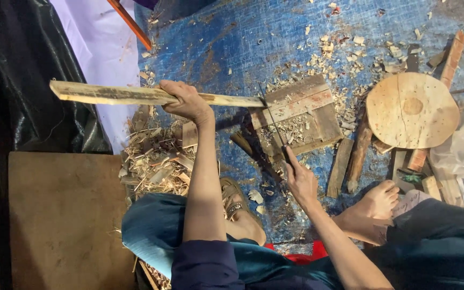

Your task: Shaping a wooden stick by shaving off layers with a billhook tool while sitting on a workshop floor.

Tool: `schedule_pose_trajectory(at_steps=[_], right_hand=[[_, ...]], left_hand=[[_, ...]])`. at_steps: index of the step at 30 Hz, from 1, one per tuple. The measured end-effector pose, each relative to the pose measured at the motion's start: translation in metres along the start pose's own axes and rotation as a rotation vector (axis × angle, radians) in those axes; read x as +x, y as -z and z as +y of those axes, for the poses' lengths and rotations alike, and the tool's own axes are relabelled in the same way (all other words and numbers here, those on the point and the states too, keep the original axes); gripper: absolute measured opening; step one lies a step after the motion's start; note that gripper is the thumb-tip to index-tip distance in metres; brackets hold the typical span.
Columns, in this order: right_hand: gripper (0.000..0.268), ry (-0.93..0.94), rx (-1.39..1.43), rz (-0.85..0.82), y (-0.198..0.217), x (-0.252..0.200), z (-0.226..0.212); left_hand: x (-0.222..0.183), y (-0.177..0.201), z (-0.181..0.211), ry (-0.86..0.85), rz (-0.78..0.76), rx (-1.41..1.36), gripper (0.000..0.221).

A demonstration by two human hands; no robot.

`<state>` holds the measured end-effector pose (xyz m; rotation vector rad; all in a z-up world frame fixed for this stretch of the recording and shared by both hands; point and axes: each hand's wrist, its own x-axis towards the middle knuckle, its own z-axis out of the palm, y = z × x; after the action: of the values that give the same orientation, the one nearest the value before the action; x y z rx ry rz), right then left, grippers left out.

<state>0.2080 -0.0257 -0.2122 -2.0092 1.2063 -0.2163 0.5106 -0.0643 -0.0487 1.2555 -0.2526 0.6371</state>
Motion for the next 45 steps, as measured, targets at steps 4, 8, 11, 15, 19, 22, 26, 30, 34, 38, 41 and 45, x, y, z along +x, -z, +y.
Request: schedule_pose_trajectory(at_steps=[4,8,11,15,19,22,26,30,34,38,41,45], right_hand=[[0.050,0.030,0.106,0.035,0.009,-0.002,-0.025],[0.053,0.190,0.075,0.101,0.012,0.002,-0.027],[0.055,0.111,0.155,0.052,0.010,0.007,-0.008],[0.055,0.090,0.310,0.020,0.001,0.011,-0.009],[0.057,0.263,0.183,0.156,0.009,0.005,-0.030],[0.053,0.252,0.018,0.133,0.005,0.014,-0.014],[0.056,-0.033,0.296,-0.023,0.007,0.016,-0.004],[0.055,0.239,0.168,0.074,0.011,0.004,-0.032],[0.054,0.245,-0.044,0.124,0.001,0.014,-0.006],[0.057,-0.085,0.173,-0.073,0.002,0.022,0.007],[0.056,0.033,0.133,0.037,0.005,0.006,-0.011],[0.056,0.142,-0.030,0.127,-0.005,0.006,-0.007]], left_hand=[[0.016,-0.013,-0.022,-0.065,-0.004,0.078,0.028],[0.032,-0.022,-0.022,-0.136,-0.067,0.219,0.030],[0.034,-0.028,-0.020,-0.172,-0.071,0.281,0.037],[0.041,-0.035,-0.025,-0.187,-0.063,0.348,0.037],[0.052,-0.038,-0.045,-0.143,-0.073,0.346,0.032],[0.054,-0.045,-0.046,-0.162,-0.061,0.378,0.036],[0.056,-0.051,-0.053,-0.183,-0.039,0.361,0.037],[0.056,-0.047,-0.064,-0.143,-0.054,0.367,0.036],[0.064,-0.046,-0.063,-0.174,-0.030,0.405,0.035],[0.068,-0.041,-0.063,-0.163,-0.022,0.378,0.032],[0.062,-0.038,-0.061,-0.138,-0.026,0.400,0.031],[0.067,-0.037,-0.063,-0.121,-0.041,0.346,0.031]])
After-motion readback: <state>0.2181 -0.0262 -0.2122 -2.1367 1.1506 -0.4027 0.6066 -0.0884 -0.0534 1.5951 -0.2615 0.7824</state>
